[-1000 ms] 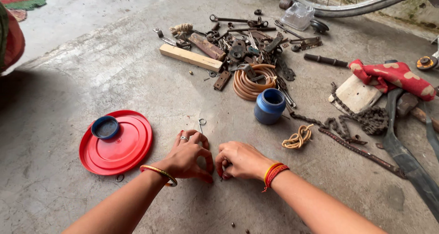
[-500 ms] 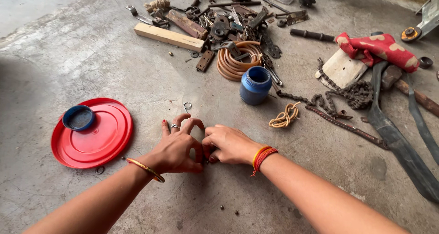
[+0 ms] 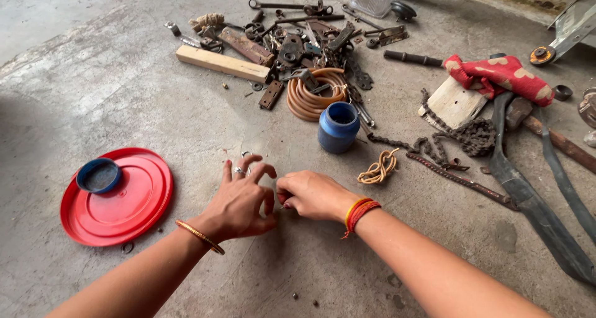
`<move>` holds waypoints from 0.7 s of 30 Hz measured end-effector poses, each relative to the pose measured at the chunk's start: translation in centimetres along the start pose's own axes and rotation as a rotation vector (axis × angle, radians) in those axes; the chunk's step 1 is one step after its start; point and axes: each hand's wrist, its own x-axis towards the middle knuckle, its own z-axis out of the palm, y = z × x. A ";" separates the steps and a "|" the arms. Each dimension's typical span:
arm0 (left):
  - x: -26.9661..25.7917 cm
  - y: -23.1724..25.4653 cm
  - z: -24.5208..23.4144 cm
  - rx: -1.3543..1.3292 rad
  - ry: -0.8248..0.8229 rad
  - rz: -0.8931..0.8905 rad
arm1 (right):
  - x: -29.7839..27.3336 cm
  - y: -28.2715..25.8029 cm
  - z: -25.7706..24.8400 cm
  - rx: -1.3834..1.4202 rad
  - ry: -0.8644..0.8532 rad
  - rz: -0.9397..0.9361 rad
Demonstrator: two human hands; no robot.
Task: The person picks up and sorts various small metal parts, including nuts and bolts, and places some of them into a white plastic container.
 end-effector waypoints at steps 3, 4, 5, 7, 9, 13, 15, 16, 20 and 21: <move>-0.2 -0.4 0.2 -0.067 0.039 0.042 | -0.6 0.9 -0.8 0.027 0.056 -0.029; -0.3 -0.5 0.4 -0.072 0.046 0.042 | -0.9 1.3 -0.9 0.029 0.046 0.002; -0.7 -0.8 0.6 -0.078 0.051 0.039 | -1.2 1.4 -0.8 0.033 0.034 0.032; -1.3 -1.2 1.3 -0.088 0.091 0.053 | -1.5 1.6 -0.7 0.035 0.031 0.055; -1.9 -1.5 2.2 -0.100 0.165 0.086 | -1.5 1.6 -0.6 0.027 0.047 0.043; -1.8 -2.5 3.2 -0.083 0.288 0.135 | -0.9 1.2 -0.5 0.057 0.033 0.057; -1.9 -3.1 3.6 -0.071 0.377 0.172 | -0.7 1.0 -0.4 0.069 0.024 0.063; -2.0 -3.2 3.9 -0.050 0.389 0.180 | -0.7 1.0 -0.3 0.074 0.032 0.055; -2.0 -3.1 4.7 0.002 0.423 0.192 | -0.6 0.8 -0.2 0.083 0.064 0.035; -1.8 -2.9 4.6 0.008 0.429 0.193 | -0.5 0.8 -0.4 0.081 0.075 0.035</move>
